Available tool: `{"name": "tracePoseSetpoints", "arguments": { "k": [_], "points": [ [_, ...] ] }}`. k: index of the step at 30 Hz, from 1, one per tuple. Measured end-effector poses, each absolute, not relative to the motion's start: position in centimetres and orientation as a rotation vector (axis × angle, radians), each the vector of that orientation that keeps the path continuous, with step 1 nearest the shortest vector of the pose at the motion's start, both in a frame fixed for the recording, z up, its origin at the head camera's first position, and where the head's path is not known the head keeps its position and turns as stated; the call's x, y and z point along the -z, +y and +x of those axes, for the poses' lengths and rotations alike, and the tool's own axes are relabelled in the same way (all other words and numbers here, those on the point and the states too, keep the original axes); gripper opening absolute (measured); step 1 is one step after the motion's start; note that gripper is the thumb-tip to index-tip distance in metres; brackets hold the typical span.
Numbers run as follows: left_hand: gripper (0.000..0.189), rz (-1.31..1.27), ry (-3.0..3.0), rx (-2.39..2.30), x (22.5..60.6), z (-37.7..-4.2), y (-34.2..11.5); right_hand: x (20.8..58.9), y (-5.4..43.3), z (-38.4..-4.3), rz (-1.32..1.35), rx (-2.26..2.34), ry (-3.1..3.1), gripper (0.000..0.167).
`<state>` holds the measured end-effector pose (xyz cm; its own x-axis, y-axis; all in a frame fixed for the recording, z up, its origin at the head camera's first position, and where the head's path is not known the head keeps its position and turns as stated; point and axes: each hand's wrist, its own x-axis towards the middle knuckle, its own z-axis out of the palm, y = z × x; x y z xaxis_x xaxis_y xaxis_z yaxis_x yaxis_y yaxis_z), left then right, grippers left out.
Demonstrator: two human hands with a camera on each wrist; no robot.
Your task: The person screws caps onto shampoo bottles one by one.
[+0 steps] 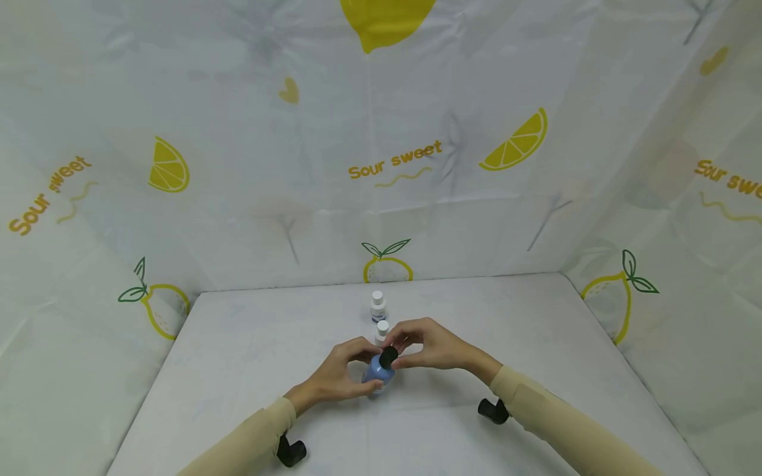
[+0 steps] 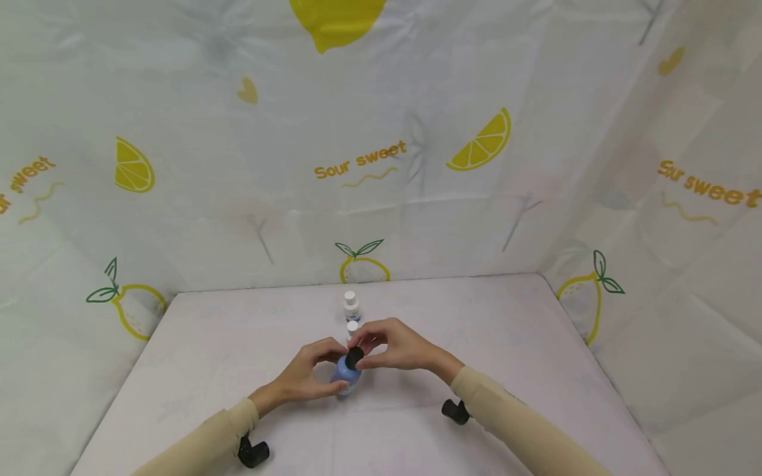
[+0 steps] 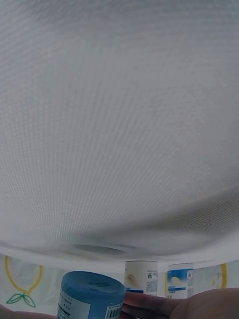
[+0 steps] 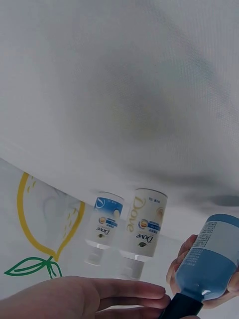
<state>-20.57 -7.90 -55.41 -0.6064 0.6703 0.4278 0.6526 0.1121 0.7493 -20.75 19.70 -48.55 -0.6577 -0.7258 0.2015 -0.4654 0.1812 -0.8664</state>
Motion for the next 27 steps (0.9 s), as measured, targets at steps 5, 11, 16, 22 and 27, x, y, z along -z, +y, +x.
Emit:
{"name": "tracePoseSetpoints", "arguments": {
  "k": [5,11,16,22,27],
  "points": [
    [0.046,1.401,2.327,-1.544,55.25,-20.61,-7.88,48.19,19.45,-20.61,-1.077,1.449,2.242,0.033],
    [0.045,1.37,2.316,-1.542,55.26,-20.46,-7.81,48.02,19.16,-20.4,-1.011,1.441,2.276,0.031],
    [0.047,1.379,2.337,-1.522,55.43,-20.36,-7.74,48.15,18.99,-20.33,-0.991,1.429,2.297,0.033],
    [0.047,1.376,2.338,-1.531,55.41,-20.3,-7.69,48.51,18.96,-20.4,-0.984,1.413,2.331,0.034],
    [0.048,1.364,2.328,-1.537,55.49,-20.31,-7.65,48.58,18.9,-20.45,-0.979,1.407,2.347,0.034]
  ]
}}
